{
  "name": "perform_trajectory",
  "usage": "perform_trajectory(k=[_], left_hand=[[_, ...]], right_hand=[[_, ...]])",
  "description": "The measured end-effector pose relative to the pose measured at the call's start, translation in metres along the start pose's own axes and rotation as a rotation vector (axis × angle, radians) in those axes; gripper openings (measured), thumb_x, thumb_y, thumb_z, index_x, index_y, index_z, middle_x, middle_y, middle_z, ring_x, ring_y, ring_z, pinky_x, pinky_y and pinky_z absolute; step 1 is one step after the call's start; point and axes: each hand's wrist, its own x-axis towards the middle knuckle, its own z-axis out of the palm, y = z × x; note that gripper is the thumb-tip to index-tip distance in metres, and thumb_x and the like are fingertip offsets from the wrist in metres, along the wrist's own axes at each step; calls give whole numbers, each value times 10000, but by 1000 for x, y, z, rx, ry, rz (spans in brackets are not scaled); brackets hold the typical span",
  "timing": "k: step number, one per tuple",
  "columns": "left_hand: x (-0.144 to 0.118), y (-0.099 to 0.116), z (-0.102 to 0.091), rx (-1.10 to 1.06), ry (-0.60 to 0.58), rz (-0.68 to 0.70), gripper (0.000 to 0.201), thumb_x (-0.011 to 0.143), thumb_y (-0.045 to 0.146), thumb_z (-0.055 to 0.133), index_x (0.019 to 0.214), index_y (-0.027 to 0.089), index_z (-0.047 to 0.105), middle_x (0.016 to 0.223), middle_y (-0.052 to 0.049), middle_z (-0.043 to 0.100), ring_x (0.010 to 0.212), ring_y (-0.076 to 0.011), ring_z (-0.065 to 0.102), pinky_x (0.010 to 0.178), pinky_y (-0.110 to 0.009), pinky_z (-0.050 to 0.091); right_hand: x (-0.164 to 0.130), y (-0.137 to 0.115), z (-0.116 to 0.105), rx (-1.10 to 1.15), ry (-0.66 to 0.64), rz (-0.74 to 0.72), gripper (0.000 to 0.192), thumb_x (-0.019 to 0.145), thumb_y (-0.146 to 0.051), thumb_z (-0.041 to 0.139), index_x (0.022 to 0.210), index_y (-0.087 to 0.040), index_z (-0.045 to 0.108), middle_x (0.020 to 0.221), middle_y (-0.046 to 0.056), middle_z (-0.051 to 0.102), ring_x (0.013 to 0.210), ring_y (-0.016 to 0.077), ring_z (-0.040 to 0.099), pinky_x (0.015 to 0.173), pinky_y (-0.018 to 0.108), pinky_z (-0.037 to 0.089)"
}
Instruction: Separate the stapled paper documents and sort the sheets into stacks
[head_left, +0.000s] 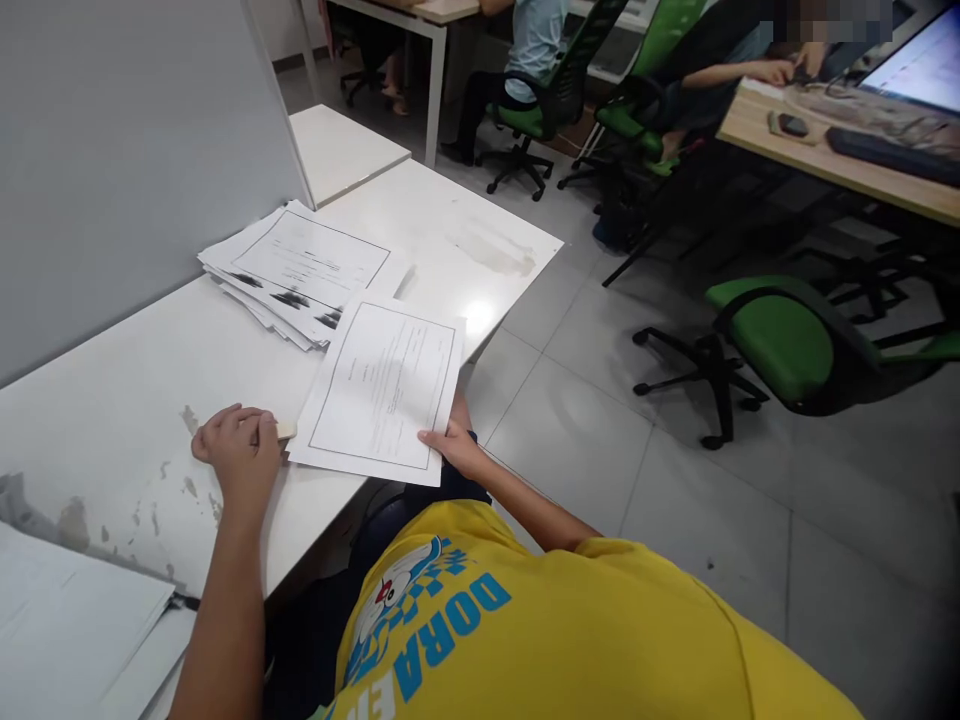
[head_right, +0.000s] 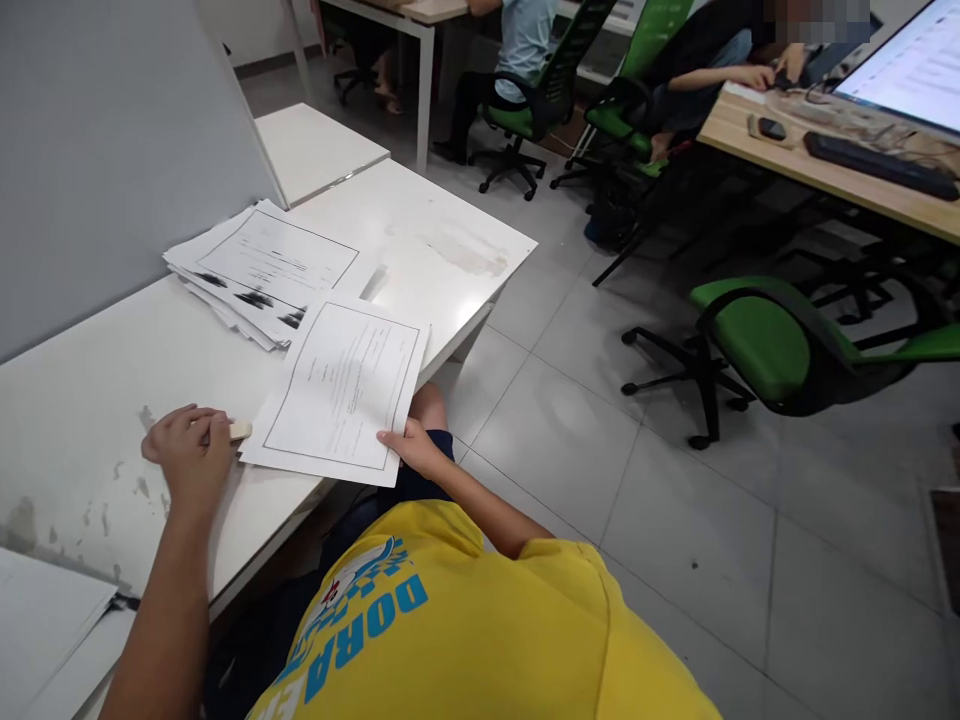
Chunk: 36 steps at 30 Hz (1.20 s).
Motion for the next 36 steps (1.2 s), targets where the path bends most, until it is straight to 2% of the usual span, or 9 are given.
perform_trajectory(k=[4,9,13,15,19,22,26,31,36], left_hand=[[2,-7,3,-15,-51,-23,207,889,304,517,718,253,621,965,-67,693,1260,-329,512,1084,-621,282],[0,-12,6,-17,-45,30,198,892,306,517,740,245,627,959,-75,692,1257,-328,502,1099,-598,286],[-10,-3,3,15,-70,14,210,899,330,511,745,230,613,968,-85,702,1218,-322,524,1108,-586,254],[-13,0,3,39,-80,-18,214,904,328,511,741,232,611,991,-71,713,1229,-311,517,1125,-573,215],[-14,2,-1,11,-171,0,298,955,290,429,723,235,608,1015,-41,730,1250,-272,513,1126,-520,211],[-14,3,-6,-25,-246,36,336,972,274,393,714,237,606,1017,-26,733,1245,-256,521,1118,-501,220],[-14,1,-9,-43,-279,51,354,985,285,367,737,241,616,988,-28,729,1231,-254,526,1113,-504,228],[-14,-2,-5,-39,-246,14,338,981,301,391,729,235,605,962,-28,716,1154,-248,549,1094,-493,249],[-13,-4,1,-12,-225,-22,351,993,327,387,728,229,595,962,-31,704,1129,-250,541,1095,-488,244]], right_hand=[[0,0,6,-42,-16,-18,528,674,-618,769,962,-186,675,623,-11,611,477,124,485,393,255,392],[-7,-2,12,-84,10,13,503,666,-584,781,949,-178,685,658,7,659,530,147,546,443,273,464],[-19,5,13,-48,142,17,441,638,-546,808,871,-190,691,717,25,712,685,211,650,628,353,575],[-21,11,11,-22,182,9,426,640,-513,818,896,-193,700,830,46,753,829,246,688,763,397,595],[-23,14,9,-4,180,-1,458,665,-473,816,1006,-186,710,1082,83,761,1050,276,682,984,457,541],[-27,10,11,6,175,-1,495,677,-458,813,1072,-181,700,1178,99,737,1124,288,665,1056,488,497],[-29,9,10,2,203,10,511,678,-441,814,1099,-178,695,1197,105,729,1147,298,655,1069,505,484],[-32,14,2,-82,225,-4,479,709,-439,797,1087,-160,704,1171,115,733,1120,298,658,1049,501,487],[-36,7,-2,-185,246,-16,471,708,-459,791,1069,-166,714,1135,114,739,1093,309,655,996,498,514]])
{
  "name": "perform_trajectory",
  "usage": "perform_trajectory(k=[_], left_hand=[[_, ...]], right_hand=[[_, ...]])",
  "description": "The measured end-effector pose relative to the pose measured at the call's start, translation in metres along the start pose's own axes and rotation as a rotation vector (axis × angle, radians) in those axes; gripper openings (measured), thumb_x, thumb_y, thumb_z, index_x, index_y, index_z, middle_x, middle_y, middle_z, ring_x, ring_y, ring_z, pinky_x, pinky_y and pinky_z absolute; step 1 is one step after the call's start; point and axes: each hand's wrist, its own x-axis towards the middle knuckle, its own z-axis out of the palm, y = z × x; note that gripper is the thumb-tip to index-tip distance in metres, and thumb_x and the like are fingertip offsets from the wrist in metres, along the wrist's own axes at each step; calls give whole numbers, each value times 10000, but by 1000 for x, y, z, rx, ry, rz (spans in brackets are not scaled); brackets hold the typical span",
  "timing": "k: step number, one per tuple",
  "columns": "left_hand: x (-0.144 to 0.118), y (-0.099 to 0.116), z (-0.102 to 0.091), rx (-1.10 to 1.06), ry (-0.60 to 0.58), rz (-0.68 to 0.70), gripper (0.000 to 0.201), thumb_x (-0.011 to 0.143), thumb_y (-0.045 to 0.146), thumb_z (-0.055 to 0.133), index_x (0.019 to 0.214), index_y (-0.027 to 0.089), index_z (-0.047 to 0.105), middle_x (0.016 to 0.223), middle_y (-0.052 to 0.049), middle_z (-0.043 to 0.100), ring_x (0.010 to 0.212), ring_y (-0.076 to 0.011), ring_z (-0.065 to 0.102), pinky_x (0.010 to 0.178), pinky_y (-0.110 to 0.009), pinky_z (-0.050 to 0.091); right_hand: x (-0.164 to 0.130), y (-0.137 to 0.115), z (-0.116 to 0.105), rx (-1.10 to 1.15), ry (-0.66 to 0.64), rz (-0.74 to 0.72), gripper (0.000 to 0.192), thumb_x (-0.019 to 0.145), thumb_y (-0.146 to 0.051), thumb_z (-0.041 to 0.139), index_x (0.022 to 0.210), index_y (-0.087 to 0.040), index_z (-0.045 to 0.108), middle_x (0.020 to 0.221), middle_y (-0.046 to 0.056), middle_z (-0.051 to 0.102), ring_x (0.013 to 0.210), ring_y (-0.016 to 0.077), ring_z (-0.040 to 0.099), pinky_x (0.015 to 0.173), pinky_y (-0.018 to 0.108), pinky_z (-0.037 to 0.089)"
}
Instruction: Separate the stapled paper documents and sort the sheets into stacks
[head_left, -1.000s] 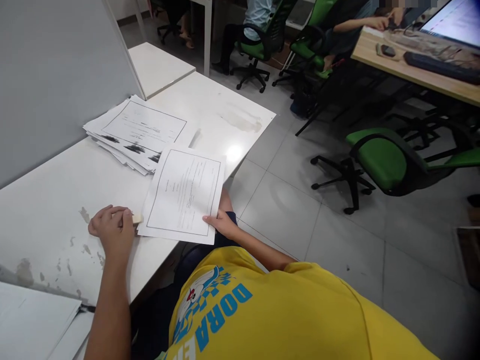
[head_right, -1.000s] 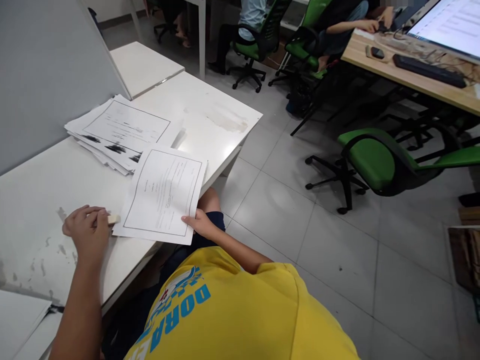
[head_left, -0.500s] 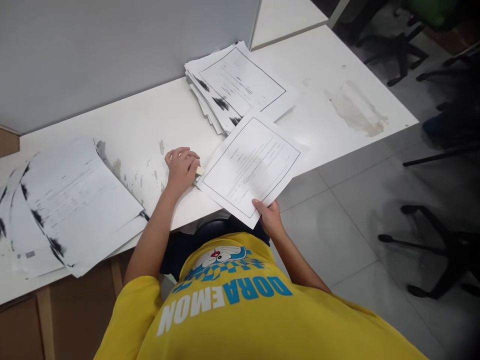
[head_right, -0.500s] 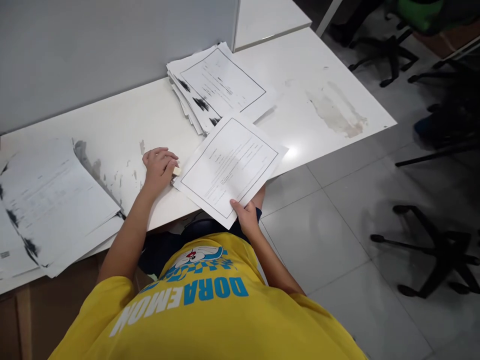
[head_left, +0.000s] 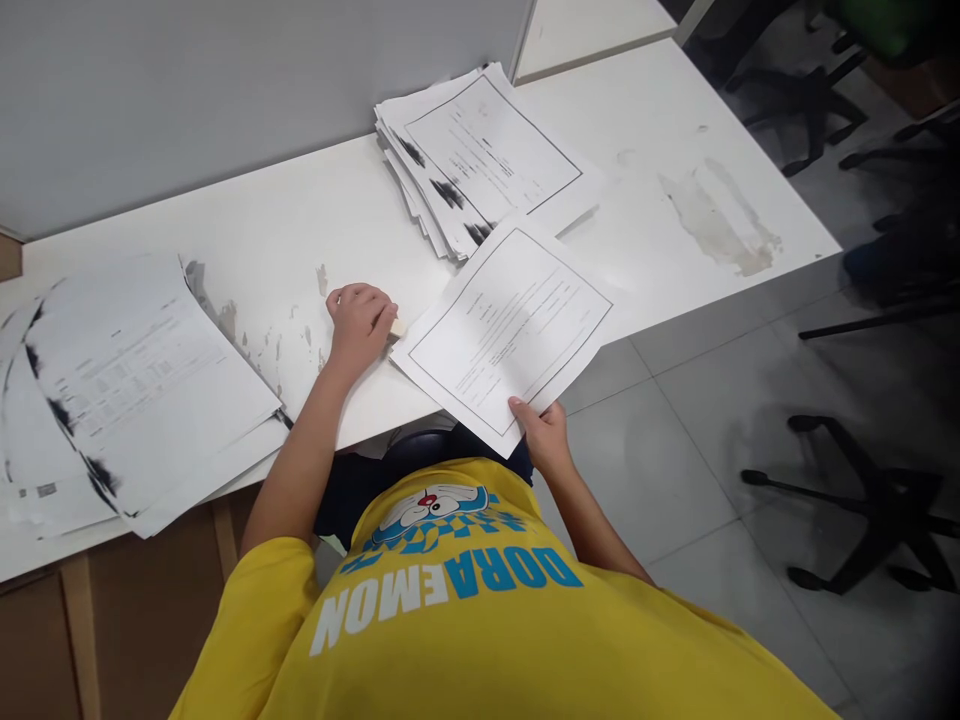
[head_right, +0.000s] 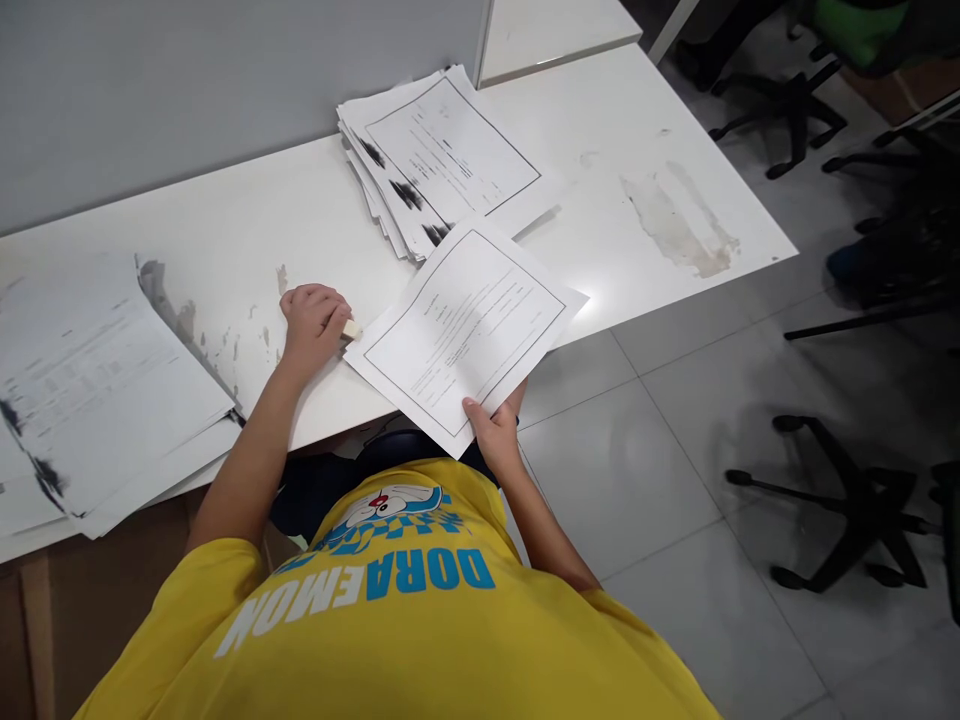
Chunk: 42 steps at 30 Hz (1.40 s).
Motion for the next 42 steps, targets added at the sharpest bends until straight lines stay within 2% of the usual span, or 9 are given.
perform_trajectory(k=[7,15,19,24,30,33,36,42], left_hand=[[2,0,0,1,1,2,350,999,341,385,735,226,585,944,-34,700,1121,-256,530,1098,-490,242],[0,2,-9,-24,-71,85,314,983,308,385,747,228,578,948,-35,696,1161,-254,538,1121,-495,244],[1,5,-10,-9,-81,99,306,977,323,382,769,228,587,958,-53,701,1147,-262,554,1113,-496,272],[6,2,-8,6,-12,109,273,961,348,425,747,233,549,889,-44,691,1043,-255,581,1061,-488,321],[7,1,-7,18,-4,92,292,965,355,416,714,231,499,786,-30,606,863,-216,568,1015,-444,377],[4,3,-9,28,-23,84,300,961,368,397,724,236,525,801,-48,624,860,-234,572,1023,-448,367],[1,5,-9,31,-53,54,316,973,377,382,742,234,542,826,-53,641,896,-245,577,1046,-457,347],[-3,8,-8,17,-58,36,329,993,331,384,703,223,498,773,-28,623,838,-207,567,1017,-428,371]], right_hand=[[0,-9,0,-79,-23,-47,409,712,-487,768,955,-159,733,1014,109,758,1022,311,669,947,485,535],[6,-13,0,-23,-35,-107,455,718,-455,775,1070,-181,691,1023,93,734,1087,286,654,975,456,539],[8,-14,3,42,-28,-102,469,703,-491,780,1049,-186,692,1087,98,731,1098,296,653,979,475,539],[7,-22,9,153,-14,-85,471,684,-527,772,997,-184,692,1065,101,746,1025,310,686,915,477,568],[-1,-33,14,247,-3,-66,508,667,-521,762,1048,-196,673,1120,96,735,1095,316,670,934,461,572],[-5,-30,14,226,16,-76,472,691,-504,748,1033,-188,672,1076,103,733,1046,309,682,912,464,579],[-3,-21,11,137,40,-119,475,717,-485,741,1086,-195,661,1085,99,716,1076,299,666,927,453,572],[3,-7,4,58,28,-145,494,746,-454,737,1160,-204,639,1066,89,707,1115,288,646,964,456,554]])
